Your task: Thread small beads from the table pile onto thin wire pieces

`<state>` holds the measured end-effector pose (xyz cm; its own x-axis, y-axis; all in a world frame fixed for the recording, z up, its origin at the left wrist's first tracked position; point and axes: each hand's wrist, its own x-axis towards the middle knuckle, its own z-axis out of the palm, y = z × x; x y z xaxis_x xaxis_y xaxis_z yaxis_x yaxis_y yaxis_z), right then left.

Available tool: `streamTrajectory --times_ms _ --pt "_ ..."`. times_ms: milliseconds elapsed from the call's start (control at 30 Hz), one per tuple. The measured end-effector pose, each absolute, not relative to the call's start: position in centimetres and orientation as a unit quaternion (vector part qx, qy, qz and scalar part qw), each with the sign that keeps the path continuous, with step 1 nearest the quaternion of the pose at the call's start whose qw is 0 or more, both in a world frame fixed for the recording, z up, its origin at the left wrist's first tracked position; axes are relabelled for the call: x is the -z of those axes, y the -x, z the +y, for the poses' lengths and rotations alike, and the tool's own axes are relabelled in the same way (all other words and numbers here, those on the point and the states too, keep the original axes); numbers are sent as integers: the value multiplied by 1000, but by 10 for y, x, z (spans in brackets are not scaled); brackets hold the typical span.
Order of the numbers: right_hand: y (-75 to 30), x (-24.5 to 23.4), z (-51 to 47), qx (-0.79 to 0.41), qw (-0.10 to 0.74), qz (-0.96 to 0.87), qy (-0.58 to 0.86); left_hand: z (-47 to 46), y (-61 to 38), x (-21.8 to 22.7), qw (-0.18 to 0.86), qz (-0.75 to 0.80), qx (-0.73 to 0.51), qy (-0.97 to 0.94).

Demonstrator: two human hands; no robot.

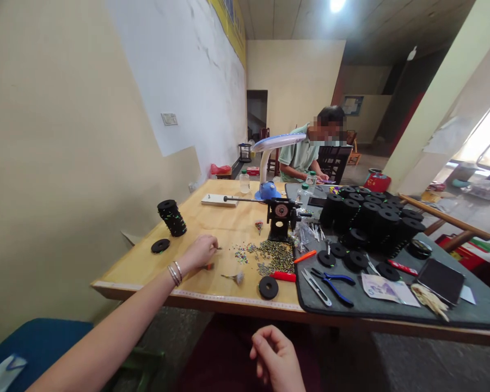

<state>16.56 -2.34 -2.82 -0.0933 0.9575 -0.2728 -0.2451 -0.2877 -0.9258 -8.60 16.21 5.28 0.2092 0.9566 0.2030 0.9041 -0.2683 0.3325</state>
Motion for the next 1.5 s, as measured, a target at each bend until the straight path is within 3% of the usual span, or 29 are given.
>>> streamTrajectory --times_ms 233,267,333,400,533,700,1500 --pt "-166 13 -29 -630 509 -314 495 129 75 -84 164 550 -279 -770" --pt "-167 12 -30 -630 512 -312 493 118 71 -85 206 538 -290 -764" --pt "-167 11 -31 -628 516 -315 490 91 58 -81 415 486 -345 -687" --pt "-168 12 -32 -623 515 -324 492 61 43 -68 558 438 -354 -610" --pt "-168 13 -33 -614 497 -349 504 15 12 -27 671 433 -368 -475" --pt "-165 15 -33 -601 478 -383 513 -5 -8 0 684 456 -376 -428" --pt "-161 22 -31 -514 465 -486 533 -12 -21 7 663 445 -360 -482"
